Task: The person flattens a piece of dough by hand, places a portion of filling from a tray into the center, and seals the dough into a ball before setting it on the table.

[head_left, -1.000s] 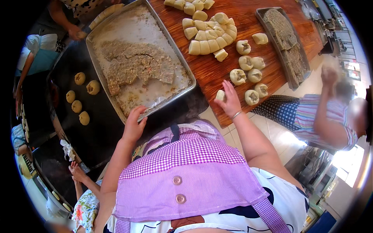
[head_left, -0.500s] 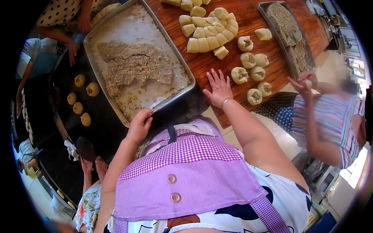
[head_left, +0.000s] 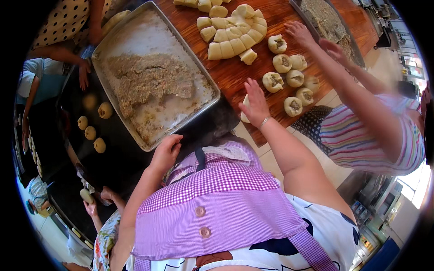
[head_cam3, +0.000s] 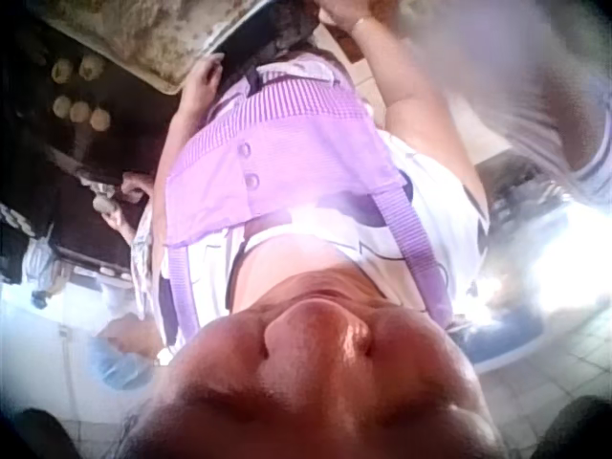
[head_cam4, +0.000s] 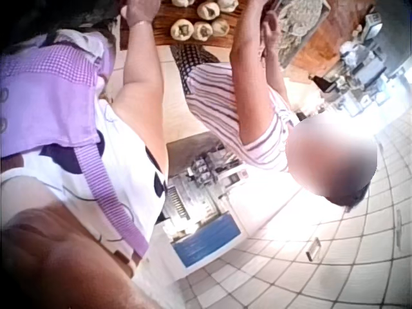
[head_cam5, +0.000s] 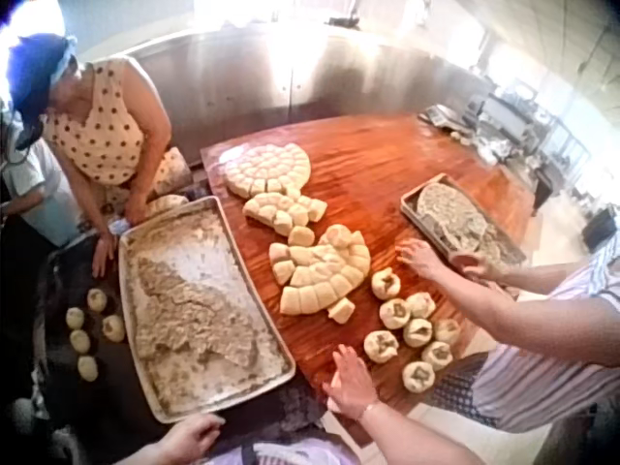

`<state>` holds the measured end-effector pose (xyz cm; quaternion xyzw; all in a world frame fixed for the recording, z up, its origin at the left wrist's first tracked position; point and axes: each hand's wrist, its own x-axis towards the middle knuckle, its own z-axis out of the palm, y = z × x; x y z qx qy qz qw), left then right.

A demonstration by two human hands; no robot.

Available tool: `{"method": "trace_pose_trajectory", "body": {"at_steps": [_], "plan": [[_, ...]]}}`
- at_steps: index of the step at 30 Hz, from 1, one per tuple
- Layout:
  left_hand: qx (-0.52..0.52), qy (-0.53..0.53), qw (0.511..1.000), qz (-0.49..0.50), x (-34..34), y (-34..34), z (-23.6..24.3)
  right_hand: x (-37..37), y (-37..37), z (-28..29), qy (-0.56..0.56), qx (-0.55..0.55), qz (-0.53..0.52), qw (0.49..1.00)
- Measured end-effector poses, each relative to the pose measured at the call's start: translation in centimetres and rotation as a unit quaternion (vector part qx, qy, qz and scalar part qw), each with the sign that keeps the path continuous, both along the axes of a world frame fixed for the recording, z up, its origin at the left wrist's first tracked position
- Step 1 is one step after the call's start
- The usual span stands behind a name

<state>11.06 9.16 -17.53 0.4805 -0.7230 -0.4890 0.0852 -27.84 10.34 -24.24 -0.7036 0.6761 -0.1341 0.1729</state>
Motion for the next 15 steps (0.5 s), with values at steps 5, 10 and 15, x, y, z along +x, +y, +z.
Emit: {"method": "trace_pose_trajectory", "body": {"at_steps": [5, 10, 15], "plan": [[0.016, 0.002, 1.0, 0.005, -0.8, -0.7, -0.1, -0.2, 3.6, 0.7, -0.032, 0.016, -0.017, 0.999], [-0.002, 0.005, 0.999, -0.033, -2.1, -2.3, 0.7, -0.4, 3.0, -1.4, -0.008, -0.029, -0.065, 0.997], [-0.017, 0.003, 0.999, -0.045, -2.1, -2.2, 0.8, 1.1, 2.0, 1.8, 0.055, 0.0, -0.069, 0.996]]}}
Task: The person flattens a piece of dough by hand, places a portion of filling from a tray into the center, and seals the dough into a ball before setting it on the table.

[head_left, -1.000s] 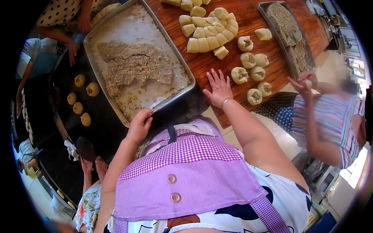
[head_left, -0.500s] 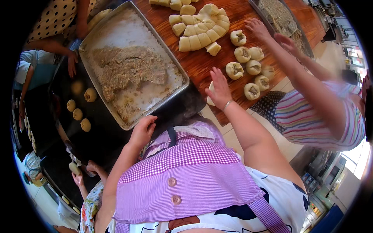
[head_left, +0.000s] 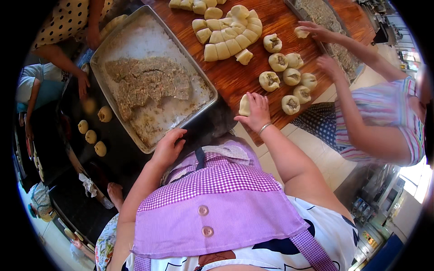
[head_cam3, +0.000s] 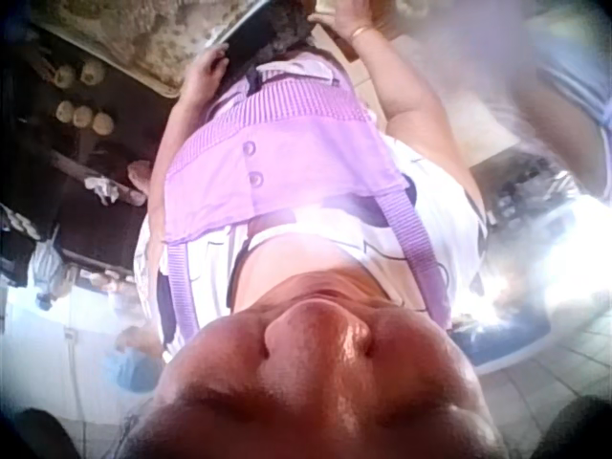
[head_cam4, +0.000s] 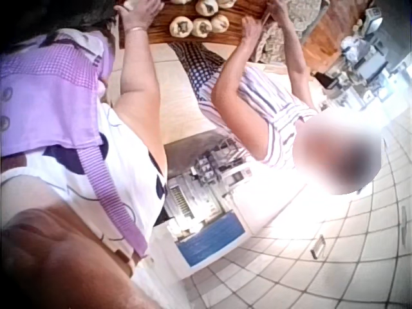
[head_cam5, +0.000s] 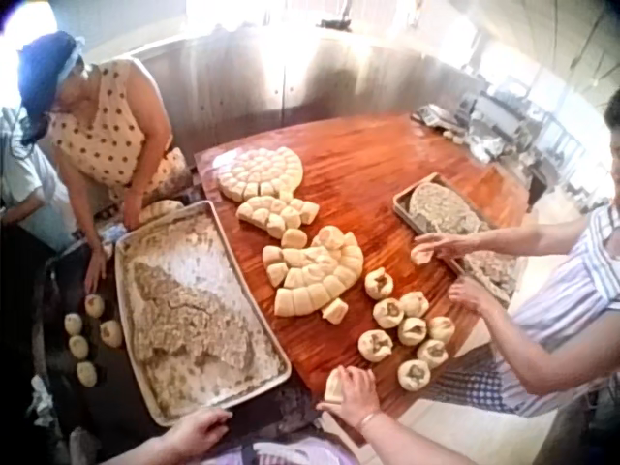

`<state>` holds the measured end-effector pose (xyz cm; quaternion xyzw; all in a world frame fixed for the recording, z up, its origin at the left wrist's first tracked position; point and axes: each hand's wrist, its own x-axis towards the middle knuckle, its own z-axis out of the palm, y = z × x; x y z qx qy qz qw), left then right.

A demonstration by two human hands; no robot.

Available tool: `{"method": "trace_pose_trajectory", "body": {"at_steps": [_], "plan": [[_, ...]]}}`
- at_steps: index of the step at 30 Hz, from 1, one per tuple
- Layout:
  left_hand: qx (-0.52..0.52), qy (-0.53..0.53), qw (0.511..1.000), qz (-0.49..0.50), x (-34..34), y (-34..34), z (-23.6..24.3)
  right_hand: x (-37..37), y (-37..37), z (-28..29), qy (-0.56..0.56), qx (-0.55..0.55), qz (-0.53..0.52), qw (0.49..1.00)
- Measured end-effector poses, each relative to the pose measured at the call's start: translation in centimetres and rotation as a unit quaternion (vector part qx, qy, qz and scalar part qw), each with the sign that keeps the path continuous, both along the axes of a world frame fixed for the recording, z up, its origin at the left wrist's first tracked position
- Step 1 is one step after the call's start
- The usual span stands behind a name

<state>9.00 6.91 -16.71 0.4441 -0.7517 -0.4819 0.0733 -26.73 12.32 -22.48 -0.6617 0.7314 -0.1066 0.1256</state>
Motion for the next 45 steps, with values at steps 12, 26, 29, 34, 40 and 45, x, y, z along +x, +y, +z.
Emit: {"method": "trace_pose_trajectory", "body": {"at_steps": [12, 26, 29, 34, 40, 45], "plan": [[0.006, 0.016, 0.999, 0.04, 1.7, 0.7, -0.6, 2.2, -3.2, 0.4, 0.05, 0.063, 0.039, 0.996], [0.023, 0.008, 0.999, 0.046, 2.0, 0.5, -1.0, 2.2, -4.8, 0.0, 0.017, 0.062, 0.02, 0.998], [0.017, -0.009, 0.999, 0.049, 2.8, 1.2, -1.1, 0.7, -3.2, -0.3, 0.058, 0.13, -0.002, 0.99], [0.014, -0.004, 1.0, -0.006, 1.5, 1.3, -1.4, 0.2, -2.2, -1.6, 0.053, 0.069, -0.008, 0.996], [0.027, -0.032, 0.999, -0.027, 0.6, 0.5, -0.6, 0.3, -0.4, -1.4, 0.051, 0.115, -0.005, 0.992], [0.021, -0.05, 0.998, -0.022, 1.2, 0.8, 0.0, 1.1, 3.0, -1.2, 0.05, 0.174, 0.071, 0.981]]}}
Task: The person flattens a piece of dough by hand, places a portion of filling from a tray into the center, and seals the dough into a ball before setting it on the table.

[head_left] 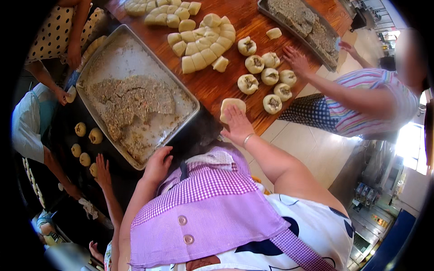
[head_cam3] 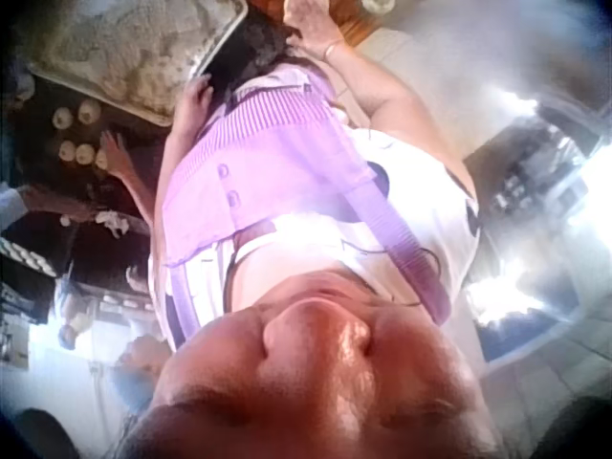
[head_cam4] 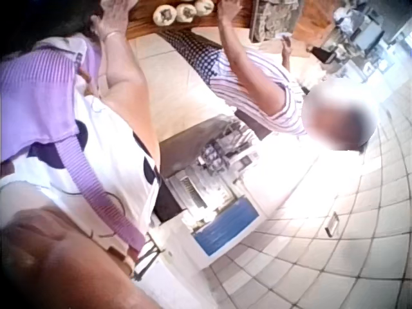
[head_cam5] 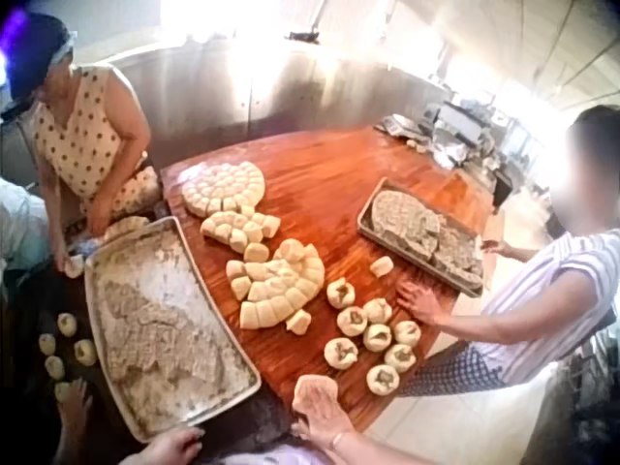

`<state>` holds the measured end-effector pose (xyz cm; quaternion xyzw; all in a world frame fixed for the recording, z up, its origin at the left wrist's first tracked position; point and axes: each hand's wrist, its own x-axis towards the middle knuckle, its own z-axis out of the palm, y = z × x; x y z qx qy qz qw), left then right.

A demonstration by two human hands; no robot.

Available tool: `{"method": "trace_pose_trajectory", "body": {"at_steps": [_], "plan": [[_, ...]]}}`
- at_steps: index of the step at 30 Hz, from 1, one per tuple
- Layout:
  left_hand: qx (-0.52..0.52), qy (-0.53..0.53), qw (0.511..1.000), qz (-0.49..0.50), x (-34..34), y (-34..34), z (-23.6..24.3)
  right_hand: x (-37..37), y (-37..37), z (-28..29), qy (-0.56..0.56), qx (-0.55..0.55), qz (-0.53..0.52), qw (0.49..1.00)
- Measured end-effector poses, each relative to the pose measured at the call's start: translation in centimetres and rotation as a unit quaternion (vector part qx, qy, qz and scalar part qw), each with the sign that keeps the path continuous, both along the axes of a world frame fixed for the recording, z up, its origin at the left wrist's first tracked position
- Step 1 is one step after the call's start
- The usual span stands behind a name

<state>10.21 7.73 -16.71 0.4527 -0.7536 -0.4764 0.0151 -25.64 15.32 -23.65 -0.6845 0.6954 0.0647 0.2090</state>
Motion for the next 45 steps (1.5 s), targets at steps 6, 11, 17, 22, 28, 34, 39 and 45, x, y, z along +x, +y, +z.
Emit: {"method": "trace_pose_trajectory", "body": {"at_steps": [6, 11, 17, 22, 28, 34, 39, 45], "plan": [[0.014, -0.001, 1.0, 0.002, 0.5, 0.2, 0.3, 0.7, 0.8, 1.1, -0.005, 0.072, 0.026, 0.997], [0.004, -0.013, 1.0, -0.017, 1.4, 0.7, -0.9, 0.9, 1.6, 1.3, -0.009, -0.002, 0.017, 1.0], [0.01, 0.004, 1.0, 0.004, 1.3, 0.4, 0.0, 0.6, 0.9, -0.8, -0.132, -0.26, -0.387, 0.875], [0.065, 0.09, 0.991, 0.074, 1.2, 0.3, -3.1, -2.3, -3.4, -2.7, -0.419, -0.055, -0.614, 0.666], [0.378, 0.315, 0.782, 0.383, 1.0, -1.4, -5.9, 5.6, -5.8, 6.0, -0.552, 0.029, -0.402, 0.73], [0.601, 0.547, 0.493, 0.311, 1.7, -0.9, -2.5, 14.7, -7.8, 10.7, -0.663, 0.241, -0.269, 0.656], [0.546, 0.614, 0.432, 0.372, 3.9, 0.3, 0.2, 14.2, -11.7, 1.3, -0.527, -0.006, -0.321, 0.786], [0.502, 0.59, 0.443, 0.452, 5.9, 1.2, -1.1, 16.4, -13.0, -5.1, -0.39, -0.049, -0.227, 0.891]]}}
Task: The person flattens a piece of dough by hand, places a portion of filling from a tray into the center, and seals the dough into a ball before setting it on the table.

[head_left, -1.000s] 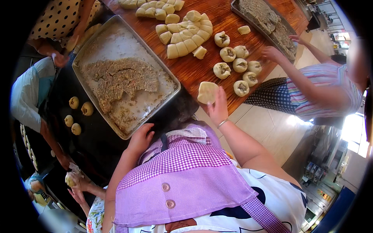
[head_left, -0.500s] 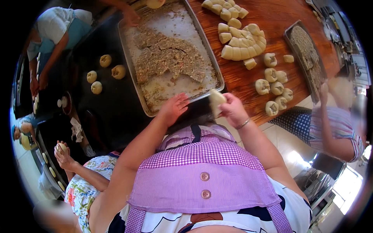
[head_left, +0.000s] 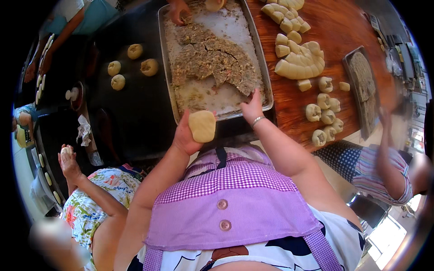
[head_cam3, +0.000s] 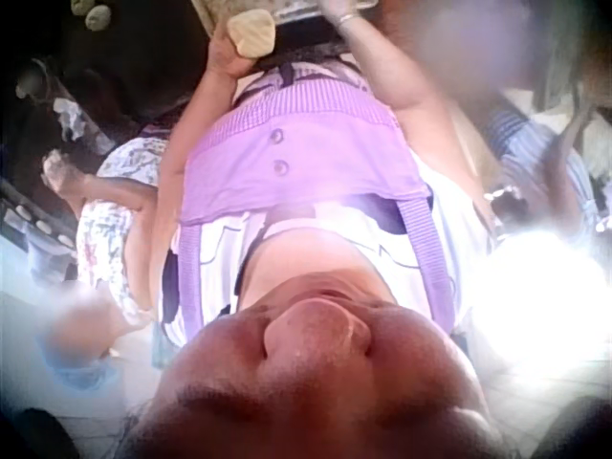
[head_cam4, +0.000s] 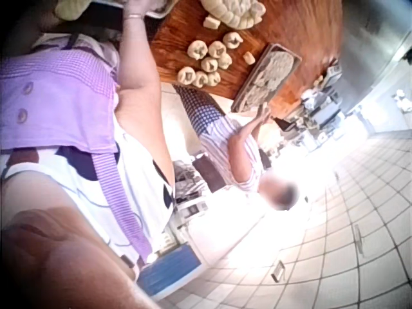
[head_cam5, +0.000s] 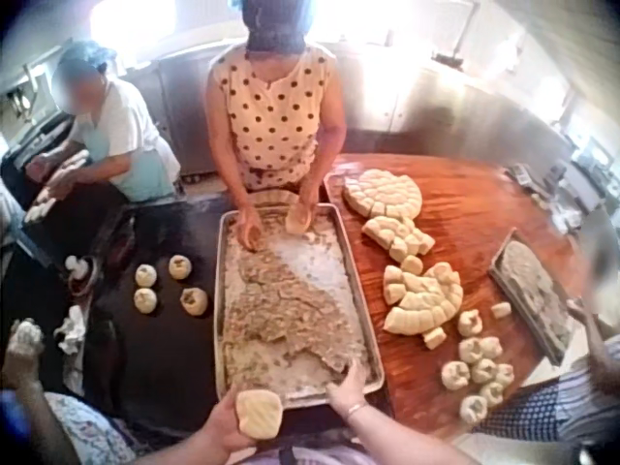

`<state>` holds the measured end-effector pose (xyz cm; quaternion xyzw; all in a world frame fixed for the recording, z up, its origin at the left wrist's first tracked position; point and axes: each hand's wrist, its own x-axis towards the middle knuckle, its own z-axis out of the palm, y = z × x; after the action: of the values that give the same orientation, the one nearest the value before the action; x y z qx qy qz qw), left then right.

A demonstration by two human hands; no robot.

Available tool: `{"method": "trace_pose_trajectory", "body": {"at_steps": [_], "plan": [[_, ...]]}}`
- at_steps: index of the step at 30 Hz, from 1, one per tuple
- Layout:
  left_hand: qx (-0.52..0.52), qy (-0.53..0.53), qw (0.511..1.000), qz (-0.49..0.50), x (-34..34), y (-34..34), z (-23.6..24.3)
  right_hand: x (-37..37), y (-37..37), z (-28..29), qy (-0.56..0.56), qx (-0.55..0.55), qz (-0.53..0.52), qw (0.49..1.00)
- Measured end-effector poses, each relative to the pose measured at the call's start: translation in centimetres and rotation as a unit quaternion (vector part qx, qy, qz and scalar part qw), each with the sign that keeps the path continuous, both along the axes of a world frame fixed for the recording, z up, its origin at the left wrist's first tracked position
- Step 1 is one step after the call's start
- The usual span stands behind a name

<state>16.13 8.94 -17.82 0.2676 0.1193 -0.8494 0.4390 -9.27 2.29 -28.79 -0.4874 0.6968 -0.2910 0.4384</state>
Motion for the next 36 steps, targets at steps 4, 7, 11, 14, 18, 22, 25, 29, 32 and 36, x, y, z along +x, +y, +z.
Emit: {"method": "trace_pose_trajectory", "body": {"at_steps": [4, 7, 11, 14, 18, 22, 25, 29, 32, 36], "plan": [[0.02, -0.014, 1.0, 0.004, 1.4, 1.4, -1.0, 0.9, 1.5, 3.6, 0.057, 0.035, 0.025, 0.997], [0.019, -0.022, 1.0, -0.001, 1.9, 1.6, -1.0, 0.9, 0.2, 3.3, 0.189, -0.084, 0.012, 0.978], [-0.02, -0.072, 0.997, -0.003, 2.0, 1.4, -0.6, 1.1, 0.1, 5.1, 0.128, 0.02, 0.077, 0.989], [-0.048, -0.09, 0.995, -0.012, 2.1, 1.4, -0.3, 1.4, -0.5, 3.2, 0.137, -0.064, 0.061, 0.987], [-0.029, -0.114, 0.993, 0.0, 2.1, 1.2, -0.3, 1.2, -1.8, 2.0, 0.111, -0.033, 0.122, 0.986], [-0.029, -0.082, 0.996, 0.007, 1.4, 0.5, 1.1, 1.1, -1.5, 1.6, 0.129, -0.04, 0.153, 0.979], [-0.039, -0.093, 0.995, 0.005, 1.1, 0.2, 0.3, 2.0, -1.1, 7.3, 0.113, -0.117, 0.191, 0.968], [-0.04, -0.097, 0.994, 0.003, -0.1, -0.5, 0.4, 5.2, -1.5, 17.4, 0.091, -0.177, 0.386, 0.901], [-0.061, -0.061, 0.996, 0.004, -1.9, -1.4, 1.6, 6.7, -1.7, 18.9, 0.144, -0.189, 0.491, 0.838], [-0.12, -0.156, 0.98, 0.018, -3.3, -2.2, 3.0, 7.2, -2.8, 19.7, 0.144, -0.171, 0.509, 0.831]]}}
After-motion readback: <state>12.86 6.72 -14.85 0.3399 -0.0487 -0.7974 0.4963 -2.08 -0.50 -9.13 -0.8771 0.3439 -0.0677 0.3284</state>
